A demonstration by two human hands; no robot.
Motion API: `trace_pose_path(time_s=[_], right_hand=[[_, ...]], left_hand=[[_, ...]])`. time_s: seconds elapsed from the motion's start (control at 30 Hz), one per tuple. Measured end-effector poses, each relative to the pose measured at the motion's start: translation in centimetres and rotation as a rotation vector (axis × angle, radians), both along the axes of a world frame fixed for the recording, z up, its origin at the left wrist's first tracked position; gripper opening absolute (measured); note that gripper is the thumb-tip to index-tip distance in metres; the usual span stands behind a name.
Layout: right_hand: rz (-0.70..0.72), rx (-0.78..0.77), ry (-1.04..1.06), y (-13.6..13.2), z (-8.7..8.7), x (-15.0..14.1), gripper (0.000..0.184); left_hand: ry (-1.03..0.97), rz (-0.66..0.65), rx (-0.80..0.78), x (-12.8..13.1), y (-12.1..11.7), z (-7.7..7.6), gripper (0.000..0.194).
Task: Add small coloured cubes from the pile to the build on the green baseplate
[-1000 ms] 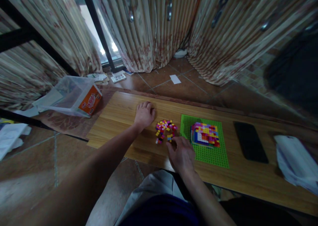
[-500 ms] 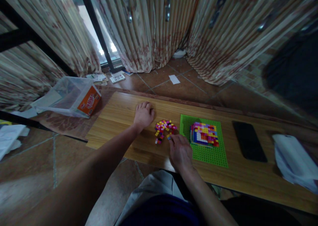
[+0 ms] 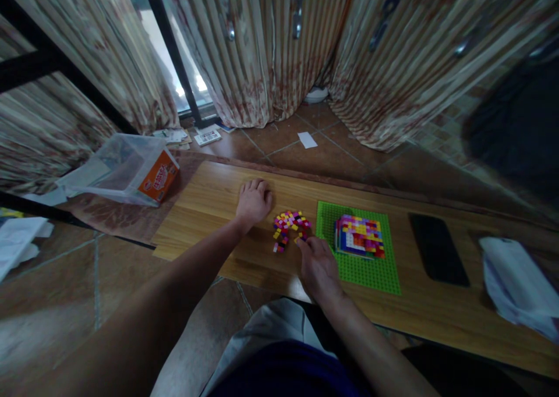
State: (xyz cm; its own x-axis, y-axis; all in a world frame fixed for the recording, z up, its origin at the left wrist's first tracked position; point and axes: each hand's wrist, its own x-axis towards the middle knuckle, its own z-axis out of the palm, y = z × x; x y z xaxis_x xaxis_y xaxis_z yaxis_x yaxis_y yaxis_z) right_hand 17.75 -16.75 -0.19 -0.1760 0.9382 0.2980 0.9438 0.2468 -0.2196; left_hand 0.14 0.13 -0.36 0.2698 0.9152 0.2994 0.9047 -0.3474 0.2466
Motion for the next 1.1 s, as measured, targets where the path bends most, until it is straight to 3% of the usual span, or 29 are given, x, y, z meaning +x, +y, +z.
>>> trace_pose_path(time_s=[0.23, 0.77, 0.9, 1.1], right_hand=[[-0.032, 0.034, 0.023, -0.1, -0.1, 0.0, 0.032], [0.119, -0.041, 0.118, 0.6, -0.5, 1.2, 0.040], [0.038, -0.047, 0.312, 0.2, 0.1, 0.9, 0.036], [-0.189, -0.041, 0.740, -2.1, 2.5, 0.8, 0.021]], left_hand=[[0.001, 0.005, -0.001, 0.0, 0.0, 0.0, 0.031], [-0.016, 0.003, -0.030, -0.1, 0.0, 0.0, 0.032], [-0.008, 0.002, -0.024, -0.1, 0.0, 0.0, 0.033], [-0.022, -0.002, -0.025, 0.0, 0.0, 0.2, 0.031]])
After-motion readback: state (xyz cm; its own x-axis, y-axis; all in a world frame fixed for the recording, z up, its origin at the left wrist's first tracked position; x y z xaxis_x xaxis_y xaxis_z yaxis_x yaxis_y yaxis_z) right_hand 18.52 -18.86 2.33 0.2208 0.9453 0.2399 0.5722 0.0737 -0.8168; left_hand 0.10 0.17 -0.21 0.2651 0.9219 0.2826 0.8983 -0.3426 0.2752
